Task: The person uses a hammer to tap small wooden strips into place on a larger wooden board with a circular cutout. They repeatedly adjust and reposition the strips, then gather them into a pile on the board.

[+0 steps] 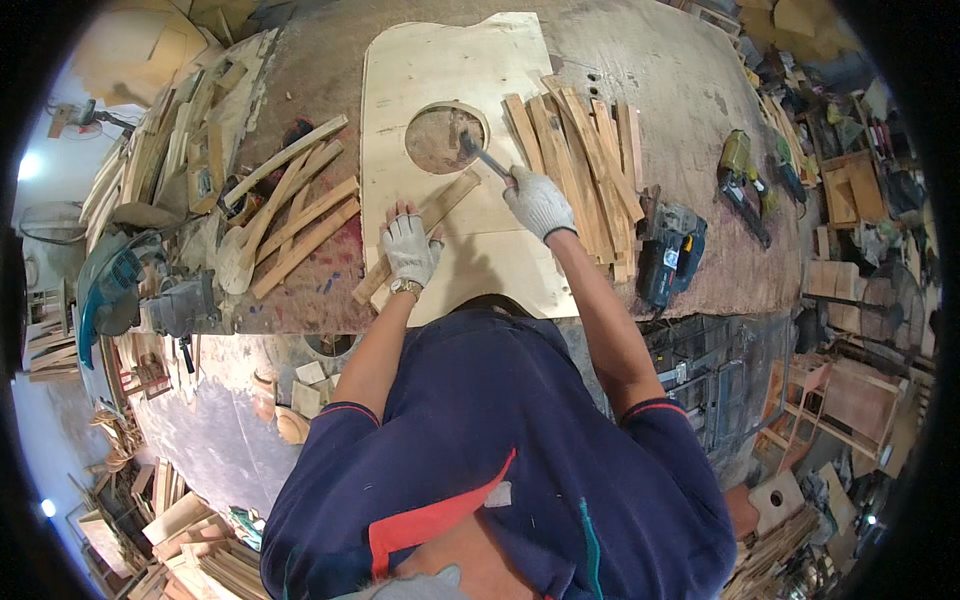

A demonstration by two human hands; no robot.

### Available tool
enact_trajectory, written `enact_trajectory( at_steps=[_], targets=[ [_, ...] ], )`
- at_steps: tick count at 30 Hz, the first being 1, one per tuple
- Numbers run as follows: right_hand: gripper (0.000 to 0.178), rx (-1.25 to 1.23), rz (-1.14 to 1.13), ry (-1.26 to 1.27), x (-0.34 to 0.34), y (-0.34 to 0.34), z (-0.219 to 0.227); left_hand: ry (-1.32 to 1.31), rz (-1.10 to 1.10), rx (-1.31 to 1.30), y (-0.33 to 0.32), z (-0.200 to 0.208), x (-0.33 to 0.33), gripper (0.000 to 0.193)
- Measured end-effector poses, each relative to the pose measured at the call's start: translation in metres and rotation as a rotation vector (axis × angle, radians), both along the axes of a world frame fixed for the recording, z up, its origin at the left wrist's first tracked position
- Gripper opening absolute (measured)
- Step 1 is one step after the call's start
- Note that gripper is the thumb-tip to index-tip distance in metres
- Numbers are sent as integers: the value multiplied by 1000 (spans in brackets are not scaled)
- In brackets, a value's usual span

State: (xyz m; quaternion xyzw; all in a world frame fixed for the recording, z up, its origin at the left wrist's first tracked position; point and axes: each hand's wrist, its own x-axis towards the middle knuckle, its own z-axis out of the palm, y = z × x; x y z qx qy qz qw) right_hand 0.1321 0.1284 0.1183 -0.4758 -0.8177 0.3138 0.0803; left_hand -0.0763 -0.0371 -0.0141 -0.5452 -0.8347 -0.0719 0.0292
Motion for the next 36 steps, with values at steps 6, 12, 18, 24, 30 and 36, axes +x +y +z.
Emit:
enact_trajectory(
  at_steps=[6,12,18,24,30,36],
  targets=[
    [24,144,-157,217,-10,-26,-12,-47,-9,56,-2,-1,6,82],
    [22,54,62,-56,0,-38,-17,-23,-2,58,-6,-3,4,78],
    [27,190,-77,113,2,-62,-53,-7,-6,109,-2,2,7,73],
    [32,-28,-52,-14,11,-61,-59,8,-41,272,-5,-16,-4,43],
    [31,9,-192,124,9,-69,-3,-368,52,154,2,16,14,22],
    [27,117,-242,174,20,-76,9,-205,-24,203,-1,16,21,22]
  ],
)
